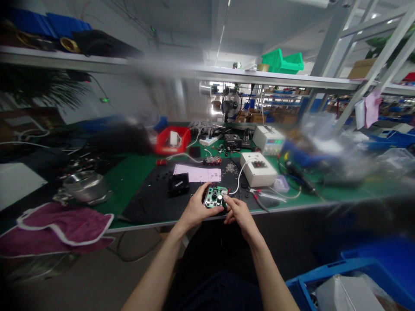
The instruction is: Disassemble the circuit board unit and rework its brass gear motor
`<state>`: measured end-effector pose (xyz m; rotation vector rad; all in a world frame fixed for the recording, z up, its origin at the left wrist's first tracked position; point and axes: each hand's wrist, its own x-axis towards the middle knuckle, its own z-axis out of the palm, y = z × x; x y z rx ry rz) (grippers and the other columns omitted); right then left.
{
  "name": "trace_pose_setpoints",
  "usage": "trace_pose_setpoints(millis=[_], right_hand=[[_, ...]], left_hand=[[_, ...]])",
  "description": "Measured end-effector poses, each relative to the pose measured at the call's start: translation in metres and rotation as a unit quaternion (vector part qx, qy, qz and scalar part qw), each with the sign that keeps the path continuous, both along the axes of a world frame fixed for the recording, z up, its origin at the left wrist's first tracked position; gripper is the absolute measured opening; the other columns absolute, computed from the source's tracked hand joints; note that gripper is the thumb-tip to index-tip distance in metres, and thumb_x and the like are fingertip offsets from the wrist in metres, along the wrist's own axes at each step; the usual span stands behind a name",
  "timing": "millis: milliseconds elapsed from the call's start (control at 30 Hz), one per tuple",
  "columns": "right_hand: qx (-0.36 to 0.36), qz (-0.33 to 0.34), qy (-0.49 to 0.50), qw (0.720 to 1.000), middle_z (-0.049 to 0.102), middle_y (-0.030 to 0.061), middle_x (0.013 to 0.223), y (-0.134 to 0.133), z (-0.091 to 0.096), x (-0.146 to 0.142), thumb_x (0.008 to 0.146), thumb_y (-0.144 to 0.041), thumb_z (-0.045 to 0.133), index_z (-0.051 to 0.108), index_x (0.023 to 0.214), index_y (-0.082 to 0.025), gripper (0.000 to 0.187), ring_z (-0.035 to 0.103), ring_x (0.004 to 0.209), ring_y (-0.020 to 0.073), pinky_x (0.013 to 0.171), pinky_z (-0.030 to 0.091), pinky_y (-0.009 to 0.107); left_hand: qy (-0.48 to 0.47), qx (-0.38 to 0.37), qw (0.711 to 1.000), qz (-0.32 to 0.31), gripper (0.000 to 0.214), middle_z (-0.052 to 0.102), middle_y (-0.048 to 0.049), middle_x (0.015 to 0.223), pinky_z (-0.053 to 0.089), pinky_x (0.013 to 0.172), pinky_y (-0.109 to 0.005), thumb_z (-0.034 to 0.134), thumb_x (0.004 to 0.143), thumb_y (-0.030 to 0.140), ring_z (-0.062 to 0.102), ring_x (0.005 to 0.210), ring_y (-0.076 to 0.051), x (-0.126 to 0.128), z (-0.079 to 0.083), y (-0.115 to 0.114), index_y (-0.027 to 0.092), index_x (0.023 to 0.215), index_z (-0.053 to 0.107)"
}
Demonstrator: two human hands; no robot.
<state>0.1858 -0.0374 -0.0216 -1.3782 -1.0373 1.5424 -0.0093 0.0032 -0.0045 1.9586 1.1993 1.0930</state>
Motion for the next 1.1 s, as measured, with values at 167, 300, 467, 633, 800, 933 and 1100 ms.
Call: trace_pose_setpoints(millis=[167,300,467,633,800,933,1100], right_hand=[[-0.001,-0.001,-0.002,1.000,0.056,0.0038,0.088,-0.001,0.002,0.000,0.111,-0.055,0.049,0.057,0.124,-0.008,0.049,0.053,0.064,0.0063,0.053,0.046,0.013],[-0.005,-0.003,-0.004,1.000,0.056,0.0038,0.088,0.000,0.002,-0.001,0.111,-0.055,0.049,0.057,0.124,-0.008,0.049,0.053,0.064,0.0062,0.053,0.046,0.013],[-0.007,-0.003,-0.006,1.000,0.056,0.0040,0.088,0.002,-0.004,0.000,0.111,-0.056,0.049,0.056,0.126,-0.008,0.050,0.053,0.064,0.0065,0.054,0.047,0.014],[-0.005,-0.004,-0.006,1.000,0.057,0.0044,0.089,0.004,-0.008,0.001,0.111,-0.056,0.049,0.056,0.127,-0.008,0.051,0.054,0.064,0.0064,0.053,0.046,0.013],[-0.006,-0.004,-0.004,1.000,0.057,0.0041,0.089,0.002,-0.005,0.001,0.111,-0.055,0.049,0.056,0.126,-0.008,0.050,0.053,0.064,0.0064,0.053,0.046,0.013],[-0.007,-0.004,-0.006,1.000,0.056,0.0040,0.088,0.001,-0.004,0.000,0.111,-0.056,0.049,0.056,0.126,-0.008,0.050,0.053,0.064,0.0063,0.053,0.046,0.013],[-0.007,-0.002,-0.006,1.000,0.056,0.0040,0.088,0.002,-0.005,0.001,0.111,-0.056,0.049,0.056,0.127,-0.008,0.050,0.053,0.064,0.0064,0.053,0.046,0.013]], left_hand=[[0.000,0.003,1.000,-0.001,0.092,0.061,-0.0097,0.142,0.048,0.112,-0.043,0.090,0.066,0.052,0.060,0.131,-0.030,0.000,0.000,0.001,0.024,0.144,0.050],[-0.002,0.005,1.000,-0.002,0.092,0.062,-0.0100,0.142,0.048,0.112,-0.043,0.090,0.066,0.051,0.060,0.131,-0.030,0.000,-0.001,0.001,0.024,0.144,0.049],[0.001,0.005,1.000,-0.002,0.091,0.062,-0.0093,0.142,0.049,0.111,-0.042,0.089,0.067,0.052,0.061,0.130,-0.029,0.001,-0.001,0.000,0.025,0.144,0.049],[0.003,0.005,1.000,-0.002,0.092,0.061,-0.0093,0.142,0.048,0.112,-0.042,0.089,0.067,0.052,0.060,0.131,-0.029,0.001,-0.002,0.001,0.024,0.145,0.048],[0.005,0.005,1.000,-0.003,0.091,0.061,-0.0085,0.142,0.048,0.112,-0.042,0.089,0.068,0.052,0.060,0.131,-0.029,0.000,-0.002,0.002,0.025,0.145,0.048],[0.005,0.006,1.000,-0.002,0.092,0.061,-0.0089,0.143,0.047,0.112,-0.042,0.089,0.067,0.053,0.060,0.132,-0.029,0.000,-0.002,0.001,0.025,0.145,0.048],[0.004,0.008,1.000,-0.003,0.092,0.061,-0.0083,0.143,0.048,0.112,-0.041,0.089,0.067,0.053,0.060,0.132,-0.028,0.001,-0.003,0.001,0.025,0.145,0.048]])
